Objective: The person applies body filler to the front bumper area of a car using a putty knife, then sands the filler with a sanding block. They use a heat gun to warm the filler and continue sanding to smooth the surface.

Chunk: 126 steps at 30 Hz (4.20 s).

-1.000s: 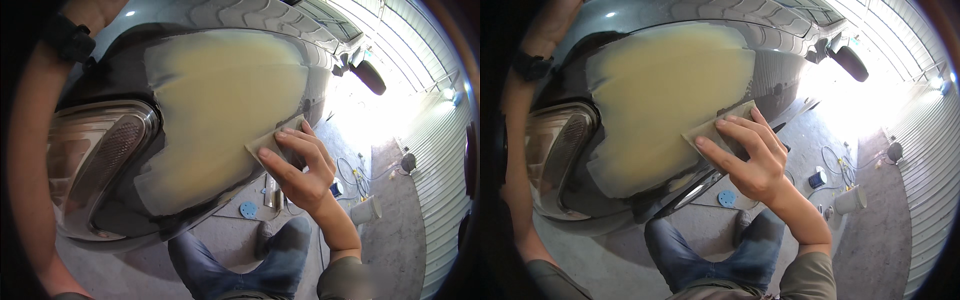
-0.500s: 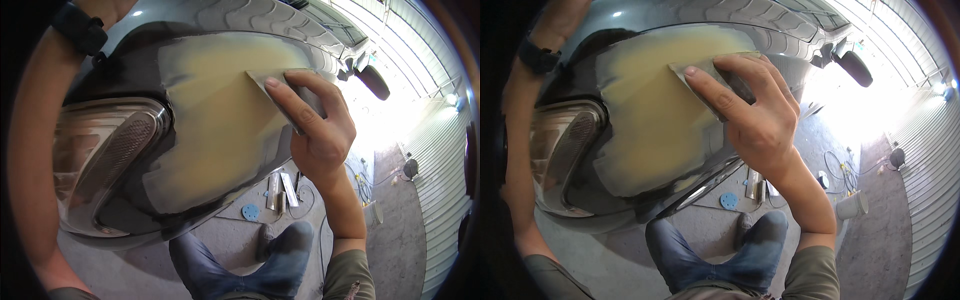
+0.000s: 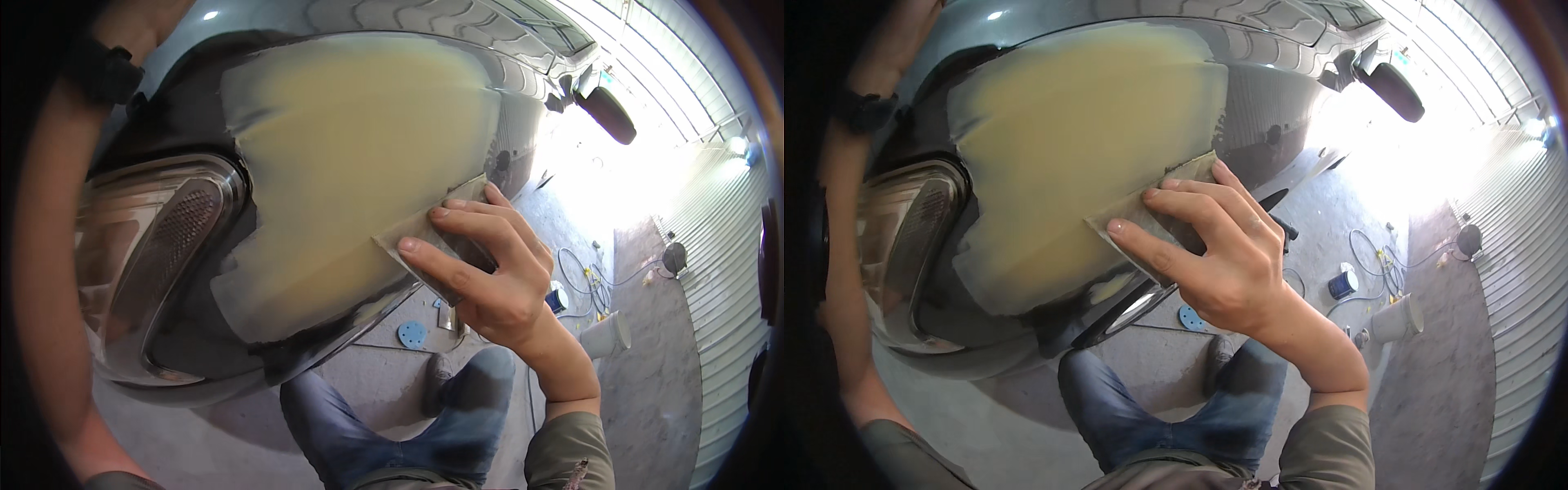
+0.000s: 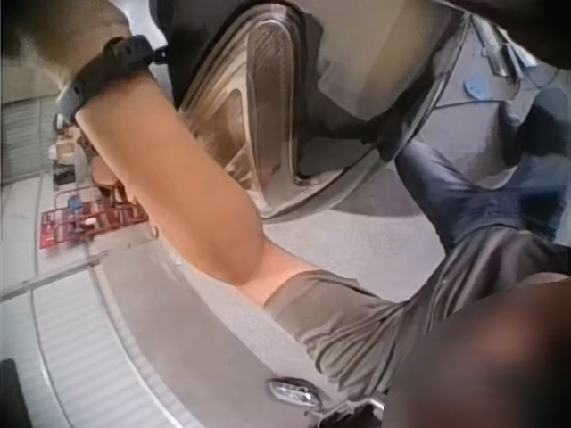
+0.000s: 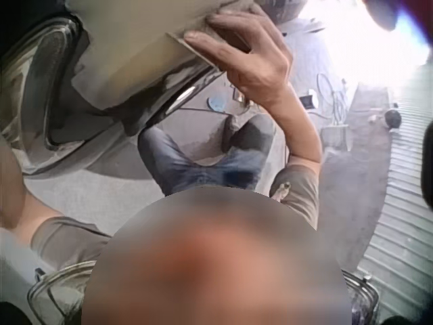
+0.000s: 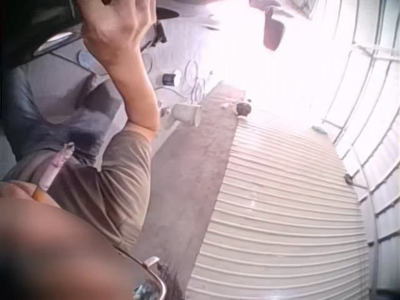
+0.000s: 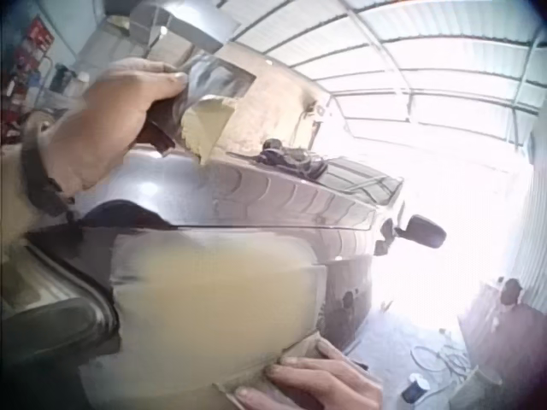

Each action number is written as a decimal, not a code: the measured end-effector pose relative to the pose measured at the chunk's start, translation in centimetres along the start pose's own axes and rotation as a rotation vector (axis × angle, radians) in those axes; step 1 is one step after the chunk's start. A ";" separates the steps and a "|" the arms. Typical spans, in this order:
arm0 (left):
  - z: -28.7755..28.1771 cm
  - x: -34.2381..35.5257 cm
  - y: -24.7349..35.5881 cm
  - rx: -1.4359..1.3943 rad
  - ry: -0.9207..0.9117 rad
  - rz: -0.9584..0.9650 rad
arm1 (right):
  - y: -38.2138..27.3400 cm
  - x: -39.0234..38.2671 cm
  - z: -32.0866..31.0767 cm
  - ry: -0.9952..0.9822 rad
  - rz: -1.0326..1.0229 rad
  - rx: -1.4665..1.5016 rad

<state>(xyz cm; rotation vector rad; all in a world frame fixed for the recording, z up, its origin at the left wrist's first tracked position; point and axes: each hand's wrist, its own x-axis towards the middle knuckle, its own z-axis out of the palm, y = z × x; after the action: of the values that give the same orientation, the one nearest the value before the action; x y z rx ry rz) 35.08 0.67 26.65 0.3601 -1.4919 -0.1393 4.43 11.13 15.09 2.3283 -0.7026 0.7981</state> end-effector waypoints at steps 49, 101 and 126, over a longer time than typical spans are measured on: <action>0.4 0.8 2.0 -0.820 -0.106 -0.482 | -3.5 -2.3 2.7 0.137 0.188 -0.001; 1.2 1.7 0.4 -0.628 -0.003 -0.271 | -1.7 9.3 -7.1 0.127 -0.320 -0.518; -17.9 5.5 -9.6 -0.456 -0.042 -0.687 | -0.8 -28.1 5.6 -0.610 0.689 1.020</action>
<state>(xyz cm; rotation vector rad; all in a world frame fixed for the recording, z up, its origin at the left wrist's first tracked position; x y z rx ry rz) 54.51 -7.35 28.15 0.4840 -1.2772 -1.0189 -12.20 16.07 -7.72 3.3564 -1.7451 0.8315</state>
